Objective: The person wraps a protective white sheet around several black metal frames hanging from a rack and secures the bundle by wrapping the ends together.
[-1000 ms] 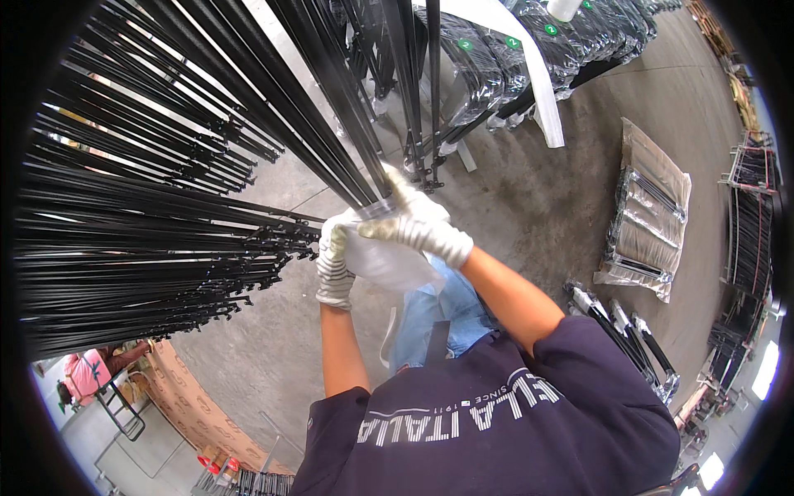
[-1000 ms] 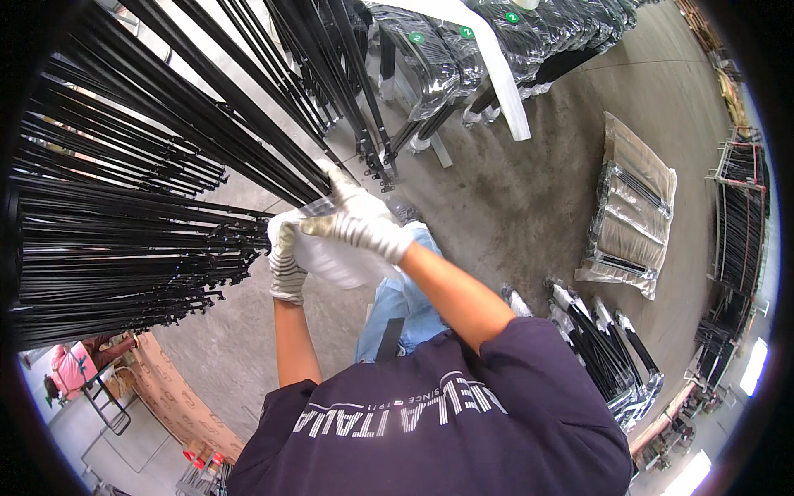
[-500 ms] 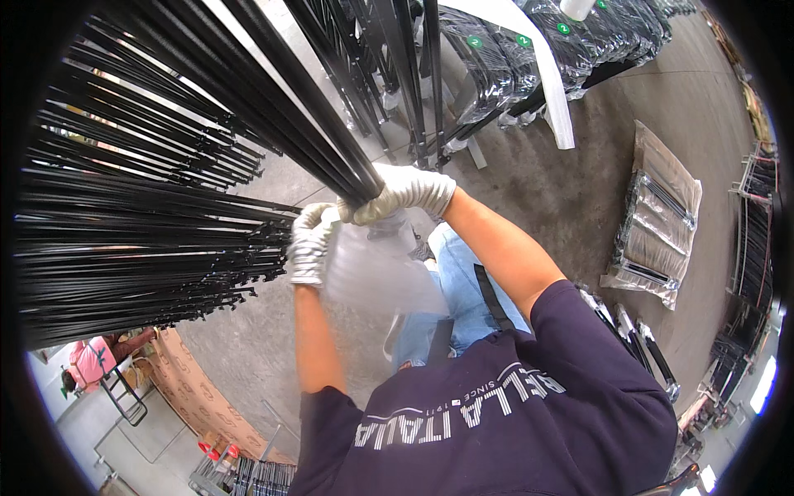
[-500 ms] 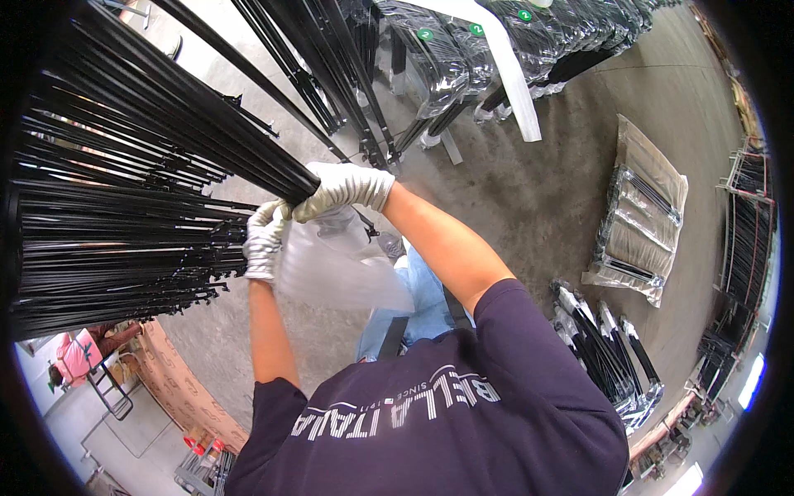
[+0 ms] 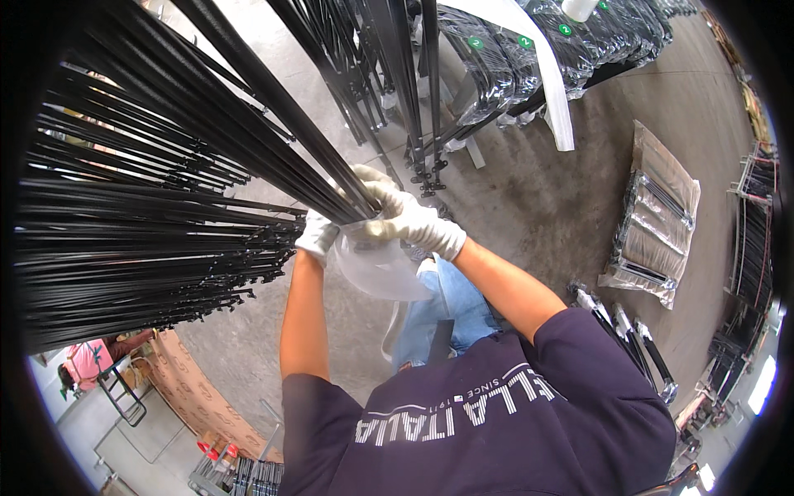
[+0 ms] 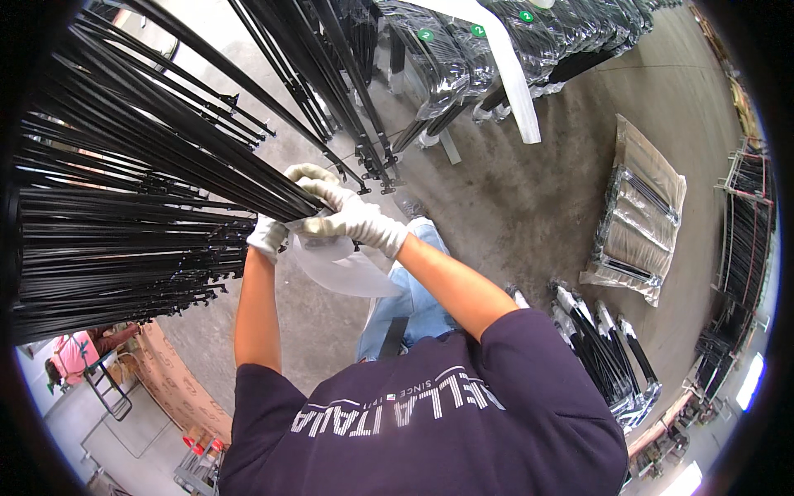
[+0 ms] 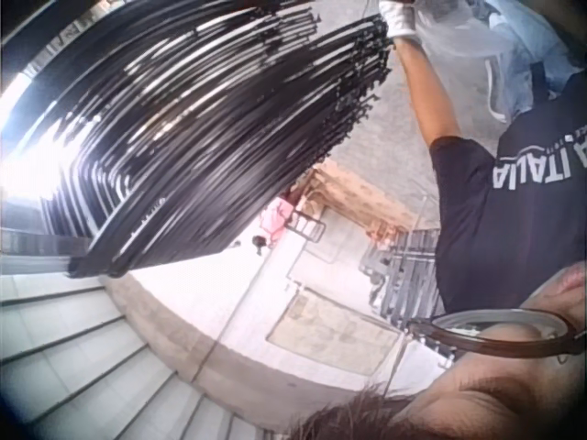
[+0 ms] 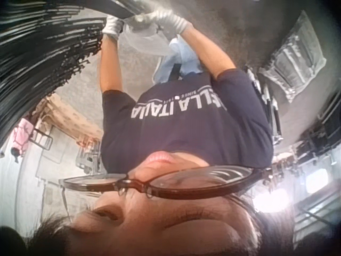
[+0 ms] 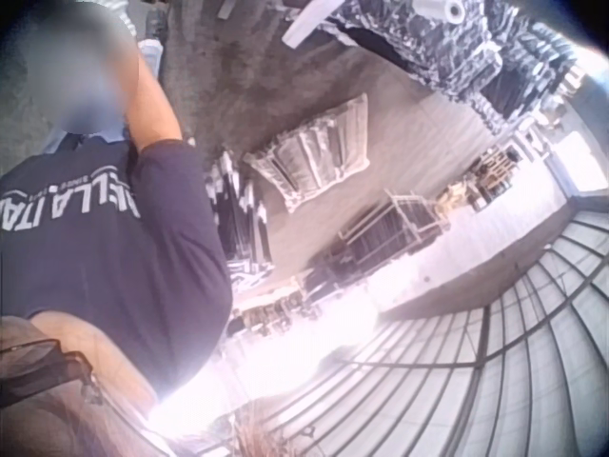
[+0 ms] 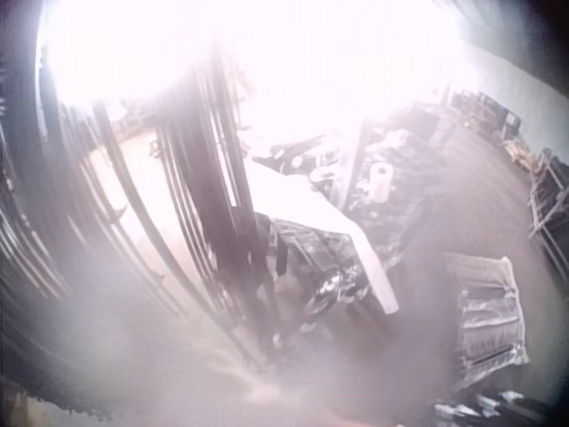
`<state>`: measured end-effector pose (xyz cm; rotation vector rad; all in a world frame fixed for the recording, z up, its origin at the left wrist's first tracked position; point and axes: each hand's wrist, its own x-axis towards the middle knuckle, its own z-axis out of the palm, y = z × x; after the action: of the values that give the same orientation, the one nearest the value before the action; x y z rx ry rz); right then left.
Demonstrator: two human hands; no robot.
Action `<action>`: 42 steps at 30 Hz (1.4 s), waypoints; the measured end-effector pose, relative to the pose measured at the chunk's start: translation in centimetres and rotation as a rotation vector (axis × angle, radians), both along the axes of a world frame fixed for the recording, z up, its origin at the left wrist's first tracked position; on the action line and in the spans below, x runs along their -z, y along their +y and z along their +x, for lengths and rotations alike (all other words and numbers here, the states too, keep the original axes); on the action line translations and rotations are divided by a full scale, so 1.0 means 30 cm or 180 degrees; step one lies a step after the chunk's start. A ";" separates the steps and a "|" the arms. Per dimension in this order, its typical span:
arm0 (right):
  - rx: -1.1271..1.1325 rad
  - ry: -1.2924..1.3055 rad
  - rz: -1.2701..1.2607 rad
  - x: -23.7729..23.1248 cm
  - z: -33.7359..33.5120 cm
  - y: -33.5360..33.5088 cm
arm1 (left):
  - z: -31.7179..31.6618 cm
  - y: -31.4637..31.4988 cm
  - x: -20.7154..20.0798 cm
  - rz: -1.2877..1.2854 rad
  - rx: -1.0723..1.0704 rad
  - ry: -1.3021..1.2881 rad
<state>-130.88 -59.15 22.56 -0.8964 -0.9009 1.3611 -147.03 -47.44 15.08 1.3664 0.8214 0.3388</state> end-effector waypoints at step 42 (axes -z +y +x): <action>0.0527 -0.1341 -0.0211 0.000 0.119 -0.221 | 0.244 -0.051 -0.295 -0.1571 0.2506 -0.0682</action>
<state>-127.32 -65.77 22.57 -1.3097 -1.0757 1.0818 -139.71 -48.96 23.94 1.0585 0.1261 -0.3152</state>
